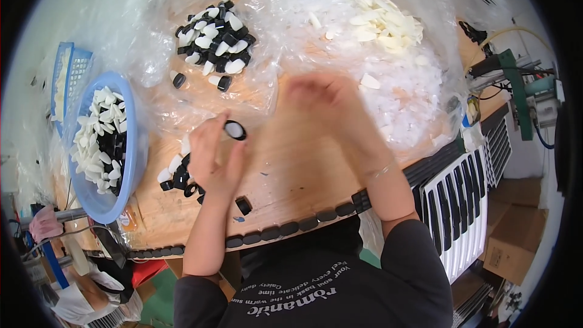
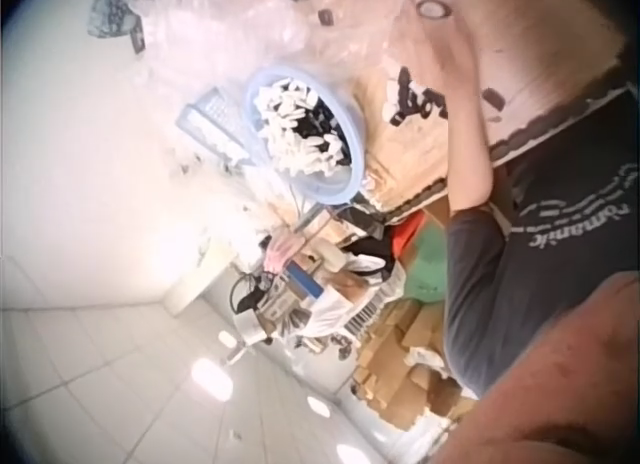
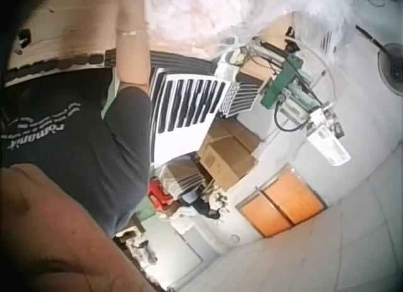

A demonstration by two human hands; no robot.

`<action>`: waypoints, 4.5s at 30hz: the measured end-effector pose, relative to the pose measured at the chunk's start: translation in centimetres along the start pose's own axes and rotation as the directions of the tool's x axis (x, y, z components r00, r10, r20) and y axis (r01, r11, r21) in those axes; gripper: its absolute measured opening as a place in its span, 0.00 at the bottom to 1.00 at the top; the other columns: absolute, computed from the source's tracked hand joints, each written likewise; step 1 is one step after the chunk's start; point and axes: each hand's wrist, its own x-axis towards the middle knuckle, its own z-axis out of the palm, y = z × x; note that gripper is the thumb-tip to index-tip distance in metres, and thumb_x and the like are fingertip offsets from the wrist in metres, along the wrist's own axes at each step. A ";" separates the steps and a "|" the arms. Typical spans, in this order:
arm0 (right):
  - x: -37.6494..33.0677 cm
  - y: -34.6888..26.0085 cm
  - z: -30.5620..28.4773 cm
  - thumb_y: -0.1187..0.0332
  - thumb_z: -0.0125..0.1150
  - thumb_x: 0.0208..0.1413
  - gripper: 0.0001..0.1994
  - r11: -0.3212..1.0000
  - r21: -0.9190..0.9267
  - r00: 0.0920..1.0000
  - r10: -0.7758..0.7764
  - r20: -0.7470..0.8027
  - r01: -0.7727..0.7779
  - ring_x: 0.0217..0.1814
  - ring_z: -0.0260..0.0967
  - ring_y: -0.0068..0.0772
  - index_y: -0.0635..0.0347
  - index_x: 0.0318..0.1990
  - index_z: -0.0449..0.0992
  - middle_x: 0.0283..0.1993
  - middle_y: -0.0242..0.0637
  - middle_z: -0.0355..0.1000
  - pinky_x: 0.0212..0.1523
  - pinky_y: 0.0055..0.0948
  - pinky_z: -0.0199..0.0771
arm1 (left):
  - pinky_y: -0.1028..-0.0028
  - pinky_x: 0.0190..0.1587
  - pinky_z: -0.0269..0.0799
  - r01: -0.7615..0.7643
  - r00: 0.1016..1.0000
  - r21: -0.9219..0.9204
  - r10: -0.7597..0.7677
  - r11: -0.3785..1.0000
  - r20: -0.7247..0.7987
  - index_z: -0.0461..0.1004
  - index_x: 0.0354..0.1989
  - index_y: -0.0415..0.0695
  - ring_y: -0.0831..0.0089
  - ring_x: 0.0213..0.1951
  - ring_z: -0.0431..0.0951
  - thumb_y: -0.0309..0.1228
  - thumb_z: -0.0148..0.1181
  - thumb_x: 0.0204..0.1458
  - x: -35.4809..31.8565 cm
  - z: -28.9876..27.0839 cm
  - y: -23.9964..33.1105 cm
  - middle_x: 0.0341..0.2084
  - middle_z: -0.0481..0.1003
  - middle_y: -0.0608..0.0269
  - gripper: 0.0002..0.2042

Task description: Assembling small black and white plastic components at a manufacturing workbench.

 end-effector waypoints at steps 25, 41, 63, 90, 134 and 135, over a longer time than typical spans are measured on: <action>5.4 3.2 -7.3 0.75 0.64 0.48 0.05 0.378 -0.914 0.837 -0.540 -0.090 0.145 0.33 0.71 0.34 0.63 0.33 0.75 0.36 0.37 0.74 0.33 0.26 0.70 | 0.70 0.46 0.69 0.093 0.993 0.010 -0.093 0.996 0.076 0.75 0.45 0.38 0.64 0.42 0.74 0.19 0.69 0.34 0.5 -0.2 0.0 0.39 0.77 0.58 0.23; -1.3 1.3 6.8 0.79 0.60 0.52 0.03 0.715 -0.460 0.842 -0.515 0.163 0.527 0.32 0.70 0.33 0.66 0.30 0.71 0.39 0.43 0.70 0.31 0.23 0.72 | 0.67 0.39 0.68 -0.166 0.986 0.089 0.165 0.982 0.028 0.73 0.43 0.34 0.60 0.37 0.75 0.20 0.68 0.33 -0.4 0.9 -0.4 0.37 0.76 0.54 0.23; -0.5 0.9 4.0 0.76 0.62 0.54 0.09 0.975 -0.024 0.928 0.219 0.300 -0.222 0.40 0.73 0.21 0.66 0.43 0.73 0.36 0.32 0.73 0.44 0.22 0.76 | 0.68 0.35 0.72 -0.217 0.970 -0.028 0.218 0.976 0.107 0.74 0.43 0.33 0.60 0.35 0.75 0.19 0.70 0.30 -0.3 0.6 0.0 0.35 0.78 0.53 0.25; -0.3 2.7 4.6 0.75 0.56 0.59 0.10 0.996 0.051 0.968 0.064 0.242 -0.078 0.40 0.73 0.21 0.65 0.47 0.71 0.41 0.36 0.74 0.39 0.20 0.76 | 0.68 0.40 0.70 -0.124 0.973 0.023 0.117 0.992 0.197 0.74 0.43 0.36 0.59 0.35 0.74 0.22 0.68 0.36 0.4 0.7 -0.3 0.36 0.76 0.53 0.21; -0.8 3.6 10.1 0.71 0.68 0.48 0.15 0.896 -0.293 0.861 -0.161 0.482 0.332 0.24 0.66 0.20 0.64 0.44 0.76 0.29 0.33 0.75 0.29 0.22 0.70 | 0.62 0.40 0.69 0.385 0.832 0.207 -0.436 0.899 0.345 0.71 0.31 0.35 0.51 0.35 0.72 0.17 0.60 0.43 -3.5 -7.6 -2.5 0.29 0.72 0.49 0.07; -1.0 3.4 10.7 0.72 0.68 0.46 0.16 0.874 -0.259 0.833 -0.245 0.496 0.411 0.23 0.66 0.24 0.63 0.44 0.76 0.29 0.34 0.74 0.29 0.23 0.70 | 0.62 0.40 0.69 0.387 0.829 0.213 -0.439 0.897 0.347 0.71 0.31 0.35 0.51 0.35 0.72 0.17 0.60 0.43 -3.2 -7.4 -2.2 0.29 0.72 0.49 0.07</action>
